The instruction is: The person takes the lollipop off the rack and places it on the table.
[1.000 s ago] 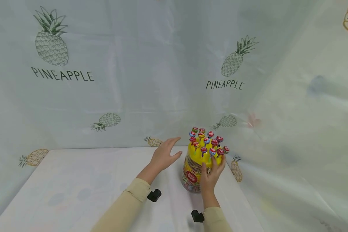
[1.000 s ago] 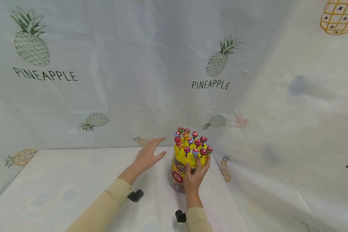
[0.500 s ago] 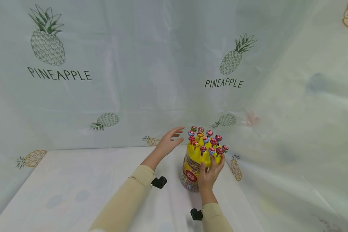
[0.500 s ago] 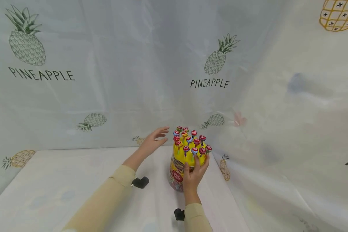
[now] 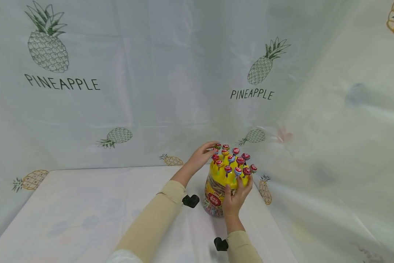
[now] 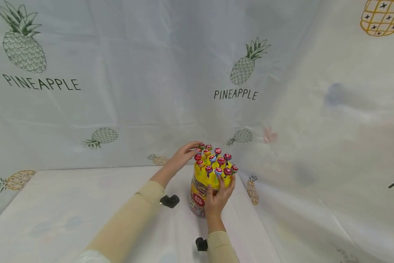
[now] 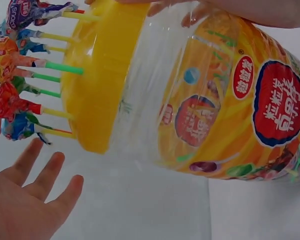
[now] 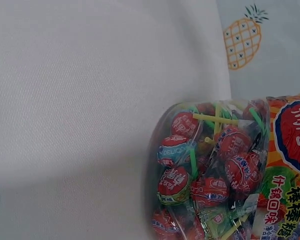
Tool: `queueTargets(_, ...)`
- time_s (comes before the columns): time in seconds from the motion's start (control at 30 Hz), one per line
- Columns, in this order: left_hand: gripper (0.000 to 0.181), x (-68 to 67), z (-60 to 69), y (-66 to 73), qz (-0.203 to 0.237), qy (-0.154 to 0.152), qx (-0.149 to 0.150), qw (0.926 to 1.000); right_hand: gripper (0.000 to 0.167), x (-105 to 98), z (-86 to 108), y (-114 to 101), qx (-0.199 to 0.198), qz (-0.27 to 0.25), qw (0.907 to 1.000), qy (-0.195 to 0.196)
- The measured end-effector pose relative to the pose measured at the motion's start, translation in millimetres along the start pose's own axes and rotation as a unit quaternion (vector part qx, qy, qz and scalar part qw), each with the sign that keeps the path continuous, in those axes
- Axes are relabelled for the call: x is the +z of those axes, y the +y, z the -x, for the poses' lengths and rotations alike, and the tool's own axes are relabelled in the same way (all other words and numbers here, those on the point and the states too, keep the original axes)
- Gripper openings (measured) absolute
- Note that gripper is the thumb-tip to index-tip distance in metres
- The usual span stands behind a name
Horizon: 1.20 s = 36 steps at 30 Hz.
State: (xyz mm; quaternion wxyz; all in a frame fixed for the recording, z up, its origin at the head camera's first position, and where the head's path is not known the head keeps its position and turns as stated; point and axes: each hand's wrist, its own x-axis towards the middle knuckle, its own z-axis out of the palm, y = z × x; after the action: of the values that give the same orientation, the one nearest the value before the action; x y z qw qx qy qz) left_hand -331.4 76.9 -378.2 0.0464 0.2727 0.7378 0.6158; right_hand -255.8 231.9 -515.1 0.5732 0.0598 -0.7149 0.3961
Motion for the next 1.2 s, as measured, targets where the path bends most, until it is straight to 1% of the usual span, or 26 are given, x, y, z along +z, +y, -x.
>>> queueTargets(0.07,0.043,2.3,-2.1,-0.7,0.004,-0.003,0.006,1.0000,0.053,0,-1.0,-1,-0.001,-0.006,1.0000,0.002)
queueTargets(0.1,0.043,3.2,-0.7,3.1,0.007,-0.003,0.005,1.0000,0.051,0,-3.3,-7,-0.002,-0.012,0.9999,0.003)
queueTargets(0.17,0.043,4.9,-1.0,1.0,0.008,-0.004,0.004,1.0000,0.039,-4,-7.1,-21,0.006,-0.021,0.9997,-0.006)
queueTargets(0.23,0.043,5.6,-1.1,-0.2,0.007,-0.004,0.003,1.0000,0.036,-10,-11.3,-35,0.026,-0.036,0.9988,-0.023)
queueTargets(0.3,0.043,5.4,-1.4,-0.8,0.005,-0.005,0.001,1.0000,0.042,-16,-15.7,-49,0.052,-0.048,0.9966,-0.042)
queueTargets(0.33,0.044,5.3,-3.6,-5.7,0.001,-0.006,0.003,1.0000,0.046,-18,-15.8,-51,0.069,-0.051,0.9950,-0.052)
queueTargets(0.43,0.044,4.1,-3.3,-6.1,0.002,-0.009,0.001,1.0000,0.042,-22,-16.8,-54,0.108,-0.065,0.9900,-0.063)
queueTargets(0.53,0.043,4.9,-2.0,-6.4,0.006,-0.008,-0.002,1.0000,0.038,-27,-17.1,-58,0.127,-0.076,0.9869,-0.063)
queueTargets(0.6,0.042,6.4,-1.4,-5.7,0.009,-0.006,-0.002,0.9999,0.034,-32,-17.7,-60,0.127,-0.083,0.9868,-0.057)
queueTargets(0.7,0.040,9.2,-0.9,-4.5,0.009,-0.004,-0.008,0.9999,0.027,-39,-18.3,-61,0.110,-0.087,0.9894,-0.037)
queueTargets(0.8,0.039,11.2,-1.1,-4.5,0.009,-0.001,-0.015,0.9999,0.028,-45,-20.3,-56,0.102,-0.118,0.9877,-0.012)
queueTargets(0.87,0.038,11.7,-1.7,-4.9,0.007,0.006,-0.017,0.9998,0.033,-47,-23.3,-45,0.118,-0.139,0.9832,-0.004)
queueTargets(0.93,0.038,11.6,-2.3,-5.9,0.006,0.013,-0.018,0.9997,0.040,-47,-28.2,-33,0.152,-0.164,0.9745,-0.010)
queueTargets(1.0,0.039,11.1,-2.6,-5.9,0.007,0.019,-0.018,0.9996,0.045,-47,-33.5,-22,0.200,-0.169,0.9645,-0.033)
queueTargets(1.1,0.038,10.4,-3.6,-5.6,0.019,0.023,-0.018,0.9994,0.052,-46,-40.8,-12,0.253,-0.169,0.9492,-0.079)
queueTargets(1.13,0.038,10.3,-3.9,-5.1,0.024,0.023,-0.017,0.9993,0.053,-45,-42.8,-10,0.262,-0.169,0.9455,-0.094)
queueTargets(1.2,0.037,10.0,-4.8,-4.1,0.031,0.026,-0.015,0.9990,0.054,-45,-46.3,-7,0.260,-0.175,0.9421,-0.119)
